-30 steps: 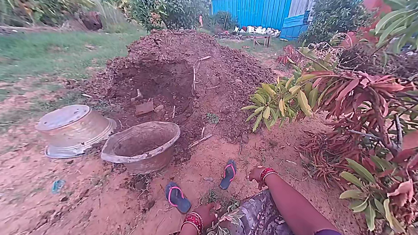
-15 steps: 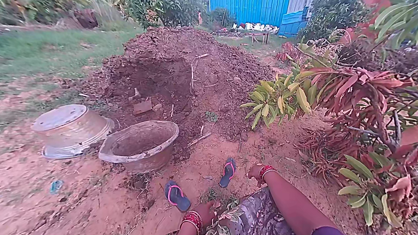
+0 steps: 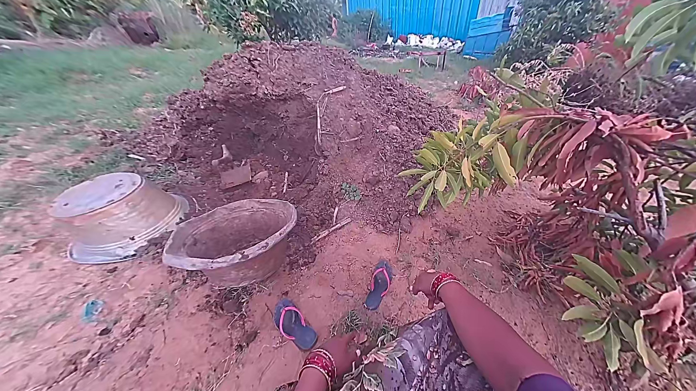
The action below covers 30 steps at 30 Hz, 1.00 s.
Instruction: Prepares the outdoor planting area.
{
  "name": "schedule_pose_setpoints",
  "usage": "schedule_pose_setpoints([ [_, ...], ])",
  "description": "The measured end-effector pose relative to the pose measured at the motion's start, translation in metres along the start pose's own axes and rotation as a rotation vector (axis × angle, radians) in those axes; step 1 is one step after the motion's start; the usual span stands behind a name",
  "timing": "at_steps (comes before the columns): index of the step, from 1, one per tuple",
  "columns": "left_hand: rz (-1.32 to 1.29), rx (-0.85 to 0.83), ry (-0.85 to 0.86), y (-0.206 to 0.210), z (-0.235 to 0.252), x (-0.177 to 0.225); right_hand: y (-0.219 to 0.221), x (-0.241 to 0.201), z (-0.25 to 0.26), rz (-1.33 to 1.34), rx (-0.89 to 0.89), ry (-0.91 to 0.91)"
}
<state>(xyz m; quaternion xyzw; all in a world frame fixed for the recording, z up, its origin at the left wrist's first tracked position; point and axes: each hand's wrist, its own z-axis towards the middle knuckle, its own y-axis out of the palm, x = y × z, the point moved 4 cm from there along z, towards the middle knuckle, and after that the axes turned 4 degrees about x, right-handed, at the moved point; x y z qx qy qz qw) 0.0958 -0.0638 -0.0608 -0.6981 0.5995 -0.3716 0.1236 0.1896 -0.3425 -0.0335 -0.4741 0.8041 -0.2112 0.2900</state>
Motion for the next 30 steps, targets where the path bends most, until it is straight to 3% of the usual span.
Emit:
schedule_pose_setpoints([
  [30,0.005,-0.005,0.010,0.0012,0.0014,-0.0024,-0.0005,0.0000,-0.0006,-0.034,-0.003,-0.009],
])
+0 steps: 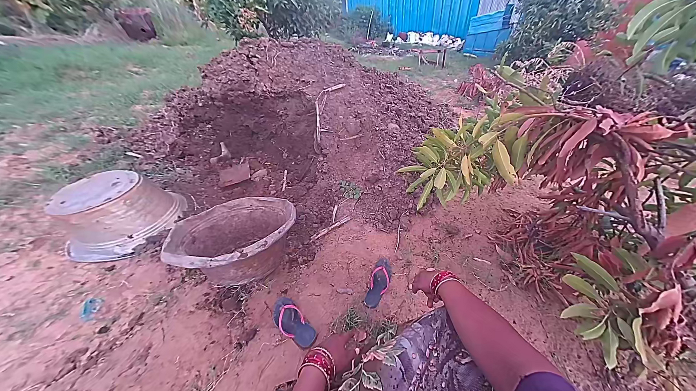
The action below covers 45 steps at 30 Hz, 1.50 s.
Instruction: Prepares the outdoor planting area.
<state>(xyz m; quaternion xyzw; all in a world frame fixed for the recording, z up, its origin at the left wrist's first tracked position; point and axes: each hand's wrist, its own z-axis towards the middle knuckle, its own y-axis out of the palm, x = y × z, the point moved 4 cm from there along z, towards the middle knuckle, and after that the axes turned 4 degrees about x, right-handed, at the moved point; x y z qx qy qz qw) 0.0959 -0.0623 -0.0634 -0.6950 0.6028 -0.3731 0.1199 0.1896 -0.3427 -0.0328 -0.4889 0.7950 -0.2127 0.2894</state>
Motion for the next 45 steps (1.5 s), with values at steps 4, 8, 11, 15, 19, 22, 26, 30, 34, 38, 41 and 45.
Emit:
schedule_pose_setpoints([
  [4,-0.002,0.000,0.002,0.0002,0.0000,0.0005,0.0000,0.0001,-0.0004,-0.014,0.000,-0.003],
  [8,-0.007,0.006,-0.001,0.0008,0.0011,0.0000,-0.0003,-0.0007,-0.0003,-0.013,-0.002,-0.005],
  [11,-0.006,-0.004,-0.008,0.0007,0.0001,0.0002,-0.0001,-0.0007,-0.0003,-0.012,0.000,-0.005],
  [15,-0.007,-0.004,-0.013,0.0001,-0.0004,0.0010,0.0005,0.0010,0.0042,-0.012,0.001,-0.012],
  [19,0.015,-0.007,-0.019,0.0004,0.0001,0.0009,-0.0001,-0.0008,0.0010,0.008,-0.008,-0.003],
  [22,0.020,-0.007,-0.018,0.0006,0.0008,0.0009,-0.0004,-0.0002,0.0010,0.010,0.004,-0.003],
  [26,0.020,-0.012,-0.028,0.0003,0.0006,0.0008,-0.0002,-0.0009,0.0011,0.019,-0.004,0.002],
  [30,0.002,-0.008,-0.021,0.0002,0.0011,0.0002,0.0000,0.0004,0.0049,0.011,0.007,0.001],
  [34,0.006,0.002,-0.022,0.0004,0.0024,-0.0012,0.0000,0.0003,0.0061,0.023,0.005,0.005],
  [38,0.007,0.000,-0.025,0.0000,0.0013,0.0005,-0.0007,0.0003,0.0043,0.030,0.004,0.011],
  [41,0.019,-0.014,-0.035,-0.0002,-0.0001,0.0021,-0.0005,0.0008,0.0058,0.033,0.009,0.007],
  [45,0.013,-0.010,-0.036,0.0013,0.0002,0.0023,-0.0009,0.0003,0.0039,0.023,0.005,0.002],
])
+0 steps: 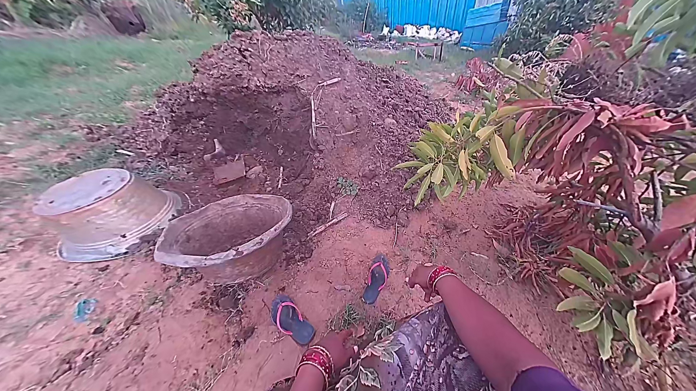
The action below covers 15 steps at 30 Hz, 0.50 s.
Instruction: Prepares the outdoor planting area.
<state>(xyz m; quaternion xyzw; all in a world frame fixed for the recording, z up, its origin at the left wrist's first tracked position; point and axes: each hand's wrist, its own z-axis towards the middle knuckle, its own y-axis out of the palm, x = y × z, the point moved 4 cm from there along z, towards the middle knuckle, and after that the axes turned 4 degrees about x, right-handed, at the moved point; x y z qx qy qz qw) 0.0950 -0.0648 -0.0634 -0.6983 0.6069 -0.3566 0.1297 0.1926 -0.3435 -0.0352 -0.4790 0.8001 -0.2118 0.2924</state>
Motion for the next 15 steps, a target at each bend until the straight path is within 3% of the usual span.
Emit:
schedule_pose_setpoints([
  [15,0.020,-0.004,0.007,0.0019,0.0022,-0.0017,0.0002,-0.0002,-0.0013,-0.007,-0.009,-0.010],
])
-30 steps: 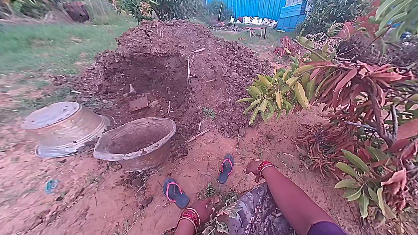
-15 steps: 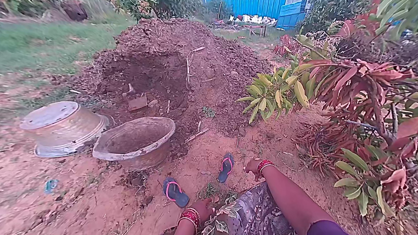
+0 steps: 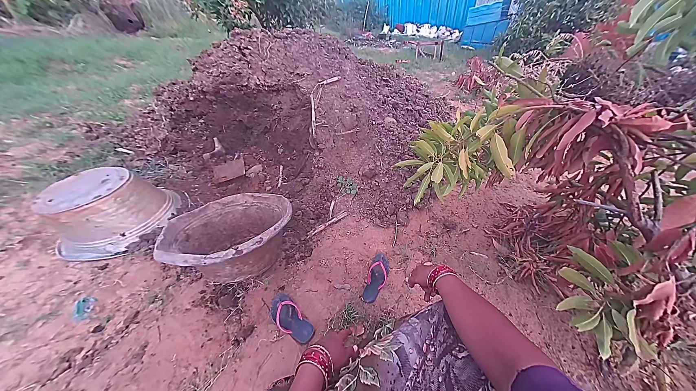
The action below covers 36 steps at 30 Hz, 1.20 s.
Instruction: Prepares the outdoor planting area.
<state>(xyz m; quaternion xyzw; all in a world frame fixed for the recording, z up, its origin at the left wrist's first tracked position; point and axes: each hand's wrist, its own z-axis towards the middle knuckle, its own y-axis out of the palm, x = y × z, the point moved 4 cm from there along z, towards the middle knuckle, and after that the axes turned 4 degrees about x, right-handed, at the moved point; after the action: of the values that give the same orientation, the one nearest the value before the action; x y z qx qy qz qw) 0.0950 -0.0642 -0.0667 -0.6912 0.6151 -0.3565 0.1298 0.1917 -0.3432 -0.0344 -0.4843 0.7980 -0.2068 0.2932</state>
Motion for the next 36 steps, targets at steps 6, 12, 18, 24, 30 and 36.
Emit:
schedule_pose_setpoints([
  [6,-0.006,0.002,-0.003,0.0003,0.0008,-0.0007,0.0001,0.0007,0.0027,-0.006,0.000,-0.002],
  [12,-0.006,0.007,0.003,-0.0004,0.0002,-0.0004,-0.0002,0.0005,0.0033,-0.007,0.002,-0.001],
  [18,-0.007,0.012,0.014,-0.0004,0.0004,-0.0005,0.0002,-0.0002,0.0000,0.012,0.010,-0.006],
  [24,-0.005,0.007,0.004,-0.0010,-0.0008,0.0004,-0.0002,0.0000,-0.0001,0.035,0.004,0.007],
  [30,-0.016,0.003,0.003,-0.0020,-0.0023,0.0010,-0.0004,0.0002,-0.0003,0.008,0.004,-0.005],
  [36,-0.017,0.010,0.017,-0.0010,-0.0002,-0.0010,-0.0001,0.0011,0.0028,0.026,-0.001,0.001],
])
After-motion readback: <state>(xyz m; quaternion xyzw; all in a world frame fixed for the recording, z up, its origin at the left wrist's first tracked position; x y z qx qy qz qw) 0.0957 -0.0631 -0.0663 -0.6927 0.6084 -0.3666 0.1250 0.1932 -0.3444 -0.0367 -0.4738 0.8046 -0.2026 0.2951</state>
